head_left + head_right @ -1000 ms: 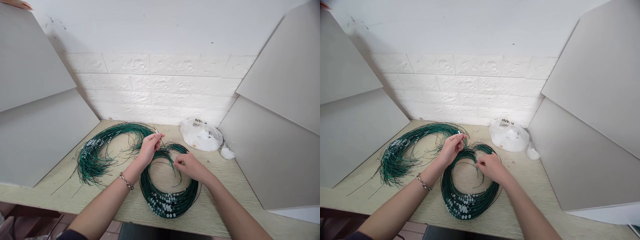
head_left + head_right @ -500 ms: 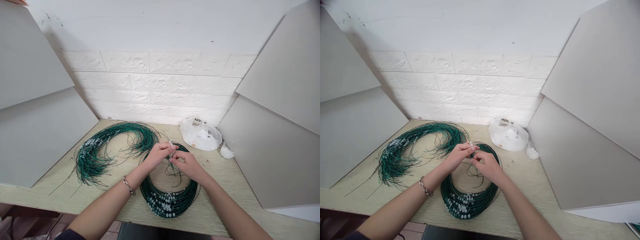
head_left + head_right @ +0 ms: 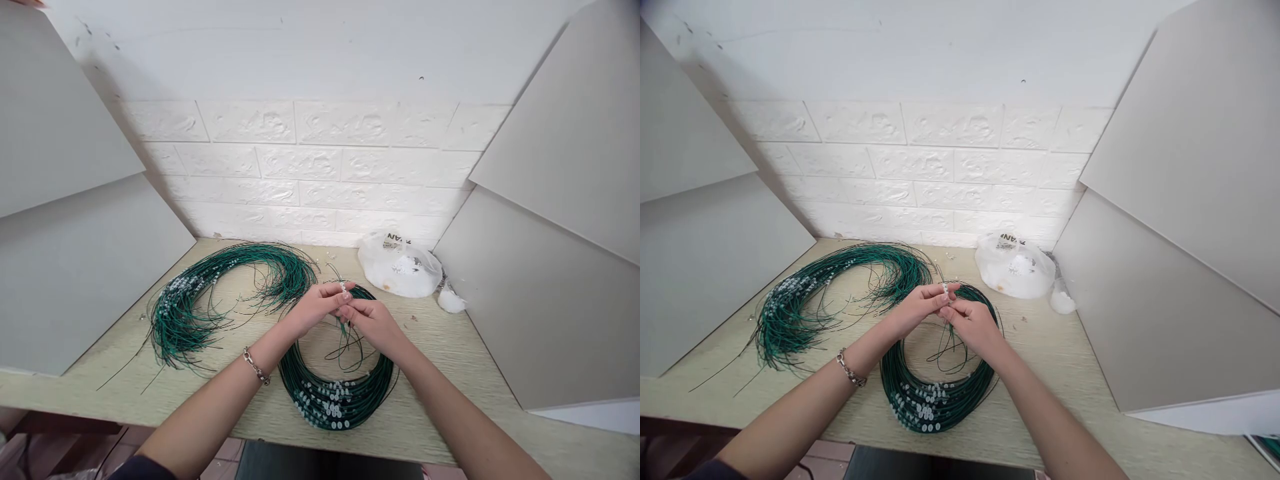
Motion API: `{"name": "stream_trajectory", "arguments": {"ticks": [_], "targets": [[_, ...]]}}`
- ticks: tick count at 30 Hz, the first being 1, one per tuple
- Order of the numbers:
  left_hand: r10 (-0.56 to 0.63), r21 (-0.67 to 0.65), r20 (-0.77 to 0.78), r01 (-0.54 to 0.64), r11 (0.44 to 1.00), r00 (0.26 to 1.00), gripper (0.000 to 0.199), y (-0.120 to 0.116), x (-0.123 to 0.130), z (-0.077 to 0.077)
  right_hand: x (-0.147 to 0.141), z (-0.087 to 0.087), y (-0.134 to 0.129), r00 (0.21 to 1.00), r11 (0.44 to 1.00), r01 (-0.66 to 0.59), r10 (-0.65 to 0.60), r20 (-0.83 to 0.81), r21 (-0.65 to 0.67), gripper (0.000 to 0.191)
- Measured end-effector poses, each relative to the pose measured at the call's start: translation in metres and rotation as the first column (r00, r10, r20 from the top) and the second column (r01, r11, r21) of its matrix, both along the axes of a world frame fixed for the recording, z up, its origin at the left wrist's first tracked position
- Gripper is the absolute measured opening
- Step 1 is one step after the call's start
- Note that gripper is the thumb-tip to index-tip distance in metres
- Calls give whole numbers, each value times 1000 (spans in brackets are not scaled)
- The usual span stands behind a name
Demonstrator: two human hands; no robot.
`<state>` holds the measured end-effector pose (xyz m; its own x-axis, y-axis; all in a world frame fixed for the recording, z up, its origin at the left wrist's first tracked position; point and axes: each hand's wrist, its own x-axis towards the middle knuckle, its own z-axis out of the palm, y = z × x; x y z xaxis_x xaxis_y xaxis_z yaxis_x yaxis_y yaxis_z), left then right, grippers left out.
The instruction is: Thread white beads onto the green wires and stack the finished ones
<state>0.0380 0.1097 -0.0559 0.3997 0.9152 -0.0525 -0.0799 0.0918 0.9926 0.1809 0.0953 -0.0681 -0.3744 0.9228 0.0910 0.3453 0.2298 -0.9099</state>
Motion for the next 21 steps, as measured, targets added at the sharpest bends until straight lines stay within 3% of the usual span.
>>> {"name": "stream_trajectory", "arguments": {"ticks": [4, 8, 12, 15, 18, 21], "targets": [[156, -35, 141, -153, 988, 978, 38, 6, -5, 1, 1, -3, 0, 998, 999, -30, 31, 47, -26, 32], [249, -5, 46, -249, 968, 967, 36, 9, -8, 4, -1, -5, -1, 999, 999, -30, 30, 21, -14, 30], [223, 205, -152, -189, 960, 963, 32, 4, -4, 6, -1, -2, 1, 970, 992, 120, -125, -207, -35, 29], [159, 309, -177, -99, 946, 971, 32, 1, 1, 5, -1, 1, 3, 937, 987, 137, -158, -312, -88, 28], [119, 303, -192, -57, 951, 974, 33, -1, 3, 4, -1, 2, 3, 924, 978, 116, -171, -341, -175, 26], [160, 253, -207, -105, 962, 965, 30, -1, 4, 3, -2, 0, 2, 885, 958, 138, -233, -404, -252, 25]]}}
